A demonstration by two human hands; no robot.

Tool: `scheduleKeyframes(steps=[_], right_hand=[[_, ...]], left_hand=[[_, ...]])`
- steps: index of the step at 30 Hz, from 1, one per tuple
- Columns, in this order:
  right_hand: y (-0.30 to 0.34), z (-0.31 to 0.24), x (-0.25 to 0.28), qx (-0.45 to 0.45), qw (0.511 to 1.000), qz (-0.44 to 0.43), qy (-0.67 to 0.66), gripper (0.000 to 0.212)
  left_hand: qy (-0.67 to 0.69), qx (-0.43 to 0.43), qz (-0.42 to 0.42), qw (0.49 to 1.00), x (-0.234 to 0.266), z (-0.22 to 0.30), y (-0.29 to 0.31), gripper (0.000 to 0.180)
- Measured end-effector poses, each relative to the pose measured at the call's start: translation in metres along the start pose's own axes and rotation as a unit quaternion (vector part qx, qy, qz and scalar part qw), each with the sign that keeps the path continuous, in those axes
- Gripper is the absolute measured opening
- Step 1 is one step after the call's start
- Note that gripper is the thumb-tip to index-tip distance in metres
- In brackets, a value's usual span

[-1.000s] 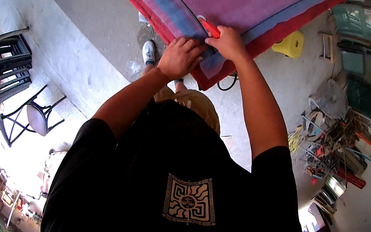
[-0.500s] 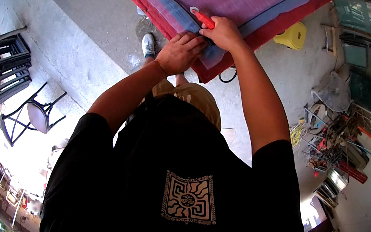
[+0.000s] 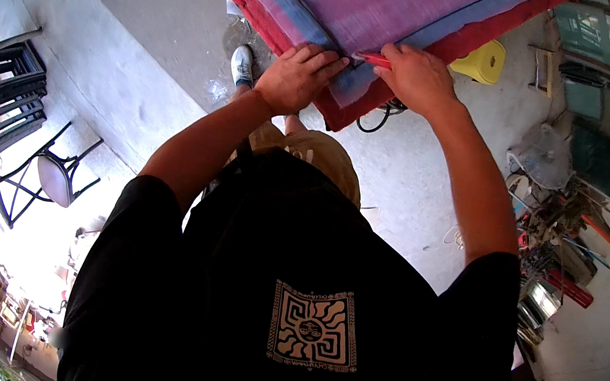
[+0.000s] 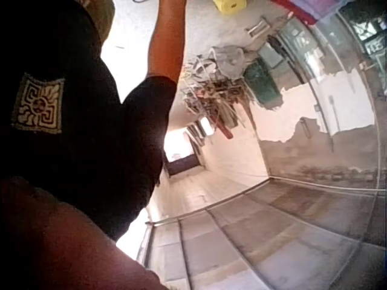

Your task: The person uses a utility knife to trim excess mesh from a metal frame on a table and aligns a length of black rubber spline along the edge.

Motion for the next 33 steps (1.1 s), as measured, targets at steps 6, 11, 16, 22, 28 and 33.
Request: scheduleKeyframes(steps=[6, 11, 16, 22, 28, 33], right_hand=[[-0.007, -0.007, -0.005, 0.075, 0.989, -0.007, 0.126, 0.034], [-0.012, -0.012, 0.003, 0.099, 0.972, -0.011, 0.212, 0.031], [-0.013, -0.016, 0.004, 0.113, 0.968, -0.030, 0.223, 0.027], [-0.014, -0.026, -0.007, 0.139, 0.971, -0.008, 0.193, 0.019], [-0.016, -0.044, -0.023, 0.170, 0.966, -0.022, 0.193, 0.016], [-0.010, -0.033, -0.013, 0.132, 0.981, -0.019, 0.138, 0.016]], left_hand=[[0.009, 0.004, -0.003, 1.000, 0.001, -0.002, 0.000, 0.058], [-0.011, 0.007, -0.003, 1.000, 0.000, -0.003, 0.003, 0.056], [0.006, 0.007, 0.002, 1.000, 0.001, -0.005, 0.004, 0.057], [0.007, 0.004, 0.005, 1.000, -0.006, -0.008, 0.007, 0.057], [0.013, 0.016, 0.005, 1.000, -0.005, -0.010, 0.009, 0.057], [0.021, 0.009, -0.003, 1.000, 0.001, -0.008, 0.005, 0.055]])
Point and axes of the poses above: each hand's wrist, its own y-axis away from the middle knuckle, its own x-axis out of the back of the hand, z = x × y, the point moved 7 cm from there along -y, towards the middle knuckle, and after that the axes turned 2 degrees about -x, right-handed, at the moved point
